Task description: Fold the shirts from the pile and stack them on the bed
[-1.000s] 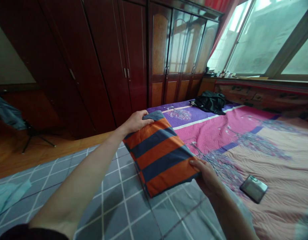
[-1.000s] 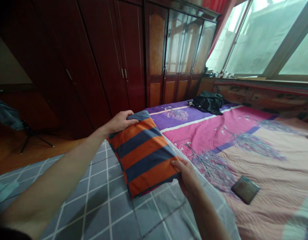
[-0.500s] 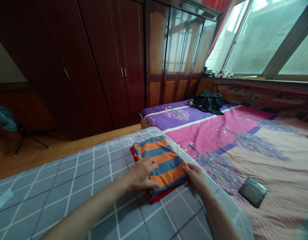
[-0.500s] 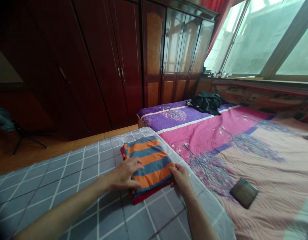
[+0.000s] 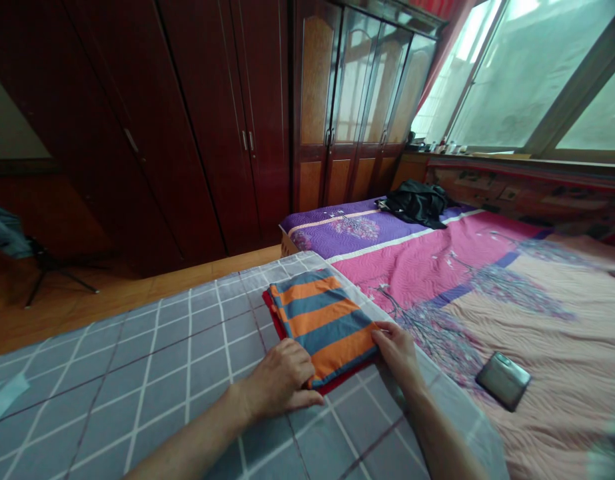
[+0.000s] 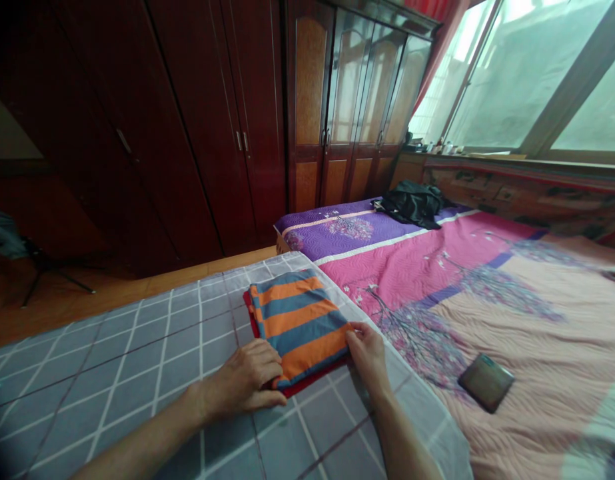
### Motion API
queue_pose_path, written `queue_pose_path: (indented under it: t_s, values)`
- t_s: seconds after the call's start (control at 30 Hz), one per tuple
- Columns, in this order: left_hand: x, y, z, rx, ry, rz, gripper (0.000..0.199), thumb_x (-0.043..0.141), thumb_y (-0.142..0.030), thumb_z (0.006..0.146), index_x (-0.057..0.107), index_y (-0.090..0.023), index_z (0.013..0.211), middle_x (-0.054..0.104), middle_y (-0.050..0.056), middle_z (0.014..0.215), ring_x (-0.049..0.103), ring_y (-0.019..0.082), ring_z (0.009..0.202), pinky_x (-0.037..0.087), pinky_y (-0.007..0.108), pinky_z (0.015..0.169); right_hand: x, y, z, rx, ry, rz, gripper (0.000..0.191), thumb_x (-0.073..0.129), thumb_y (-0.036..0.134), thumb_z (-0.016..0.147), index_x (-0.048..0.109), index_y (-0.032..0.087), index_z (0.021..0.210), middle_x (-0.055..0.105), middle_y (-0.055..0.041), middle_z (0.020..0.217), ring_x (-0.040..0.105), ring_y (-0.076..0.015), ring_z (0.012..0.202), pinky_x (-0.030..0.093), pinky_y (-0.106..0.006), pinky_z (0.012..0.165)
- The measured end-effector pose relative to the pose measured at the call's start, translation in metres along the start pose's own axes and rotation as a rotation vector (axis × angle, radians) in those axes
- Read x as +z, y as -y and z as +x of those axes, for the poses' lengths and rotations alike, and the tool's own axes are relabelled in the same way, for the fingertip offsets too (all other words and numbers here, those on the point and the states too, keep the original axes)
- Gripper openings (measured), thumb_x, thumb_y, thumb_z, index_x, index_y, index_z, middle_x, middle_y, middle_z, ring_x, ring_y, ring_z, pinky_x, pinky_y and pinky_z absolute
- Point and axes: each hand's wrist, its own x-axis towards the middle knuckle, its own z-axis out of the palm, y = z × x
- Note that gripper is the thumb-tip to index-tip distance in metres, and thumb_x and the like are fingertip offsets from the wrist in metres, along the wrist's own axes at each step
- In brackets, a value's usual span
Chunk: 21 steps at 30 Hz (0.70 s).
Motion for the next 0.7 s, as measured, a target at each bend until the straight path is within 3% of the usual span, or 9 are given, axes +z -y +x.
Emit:
queue_pose_path:
  t_s: [0.07,0.13,0.23,0.33,0.43,0.53,0.7]
  values:
    - [0.005,-0.001,0.0,-0.017,-0.114,-0.045,0.036,0.053,-0.05,0.087,0.06,-0.019,0.071,0.066,0.004,0.074,0.061,0.019,0.076,0.048,0.035,0.076,-0.002,0.005,-0.004,-0.07,-0.082,-0.136,0.032,0.048,0.029,0.075,0.065,0.013,0.097,0.066,-0.0099,0.079,0.063,-0.0246,0.073,0.048,-0.035,0.065]
    - [0.014,0.0,0.0,-0.075,-0.291,-0.057,0.03,0.048,-0.04,0.092,0.062,-0.019,0.078,0.068,0.006,0.086,0.062,0.02,0.088,0.046,0.039,0.086,-0.002,0.014,-0.008,-0.17,-0.138,-0.249,0.033,0.048,0.029,0.078,0.064,0.014,0.102,0.064,-0.0135,0.096,0.06,-0.0289,0.093,0.045,-0.041,0.078]
    - [0.031,0.005,-0.003,-0.131,-0.433,-0.028,0.021,0.048,-0.029,0.091,0.065,-0.018,0.097,0.064,0.009,0.114,0.055,0.025,0.112,0.039,0.047,0.1,0.006,0.032,-0.004,-0.372,-0.086,-0.344,0.029,0.047,0.025,0.081,0.064,0.018,0.103,0.06,-0.0106,0.112,0.054,-0.0256,0.107,0.04,-0.039,0.092]
    - [0.046,0.012,-0.007,-0.107,-0.376,-0.032,0.025,0.05,-0.025,0.09,0.063,-0.018,0.11,0.063,0.008,0.118,0.053,0.025,0.115,0.039,0.05,0.102,0.026,0.049,0.018,-0.522,0.057,-0.403,0.024,0.05,0.02,0.083,0.064,0.02,0.103,0.063,-0.0053,0.109,0.056,-0.0192,0.104,0.041,-0.031,0.093]
    - [0.05,0.015,-0.01,-0.115,-0.339,-0.052,0.025,0.052,-0.023,0.087,0.063,-0.018,0.109,0.063,0.008,0.118,0.053,0.025,0.117,0.038,0.049,0.104,0.047,0.061,0.057,-0.558,0.166,-0.474,0.02,0.057,0.02,0.085,0.063,0.019,0.104,0.064,-0.0046,0.105,0.058,-0.0186,0.101,0.045,-0.034,0.09]
    - [0.05,0.015,-0.011,-0.131,-0.325,-0.067,0.026,0.054,-0.021,0.086,0.063,-0.018,0.11,0.063,0.008,0.119,0.052,0.026,0.118,0.037,0.05,0.105,0.06,0.07,0.1,-0.508,0.186,-0.546,0.025,0.057,0.031,0.09,0.059,0.017,0.11,0.06,-0.0066,0.113,0.058,-0.0196,0.099,0.048,-0.041,0.086]
    - [0.051,0.015,-0.011,-0.151,-0.314,-0.105,0.027,0.055,-0.021,0.085,0.063,-0.018,0.111,0.063,0.008,0.119,0.052,0.026,0.118,0.037,0.052,0.105,0.073,0.083,0.152,-0.327,0.168,-0.651,0.032,0.055,0.035,0.091,0.055,0.017,0.117,0.057,-0.0077,0.117,0.059,-0.02,0.098,0.051,-0.041,0.082]
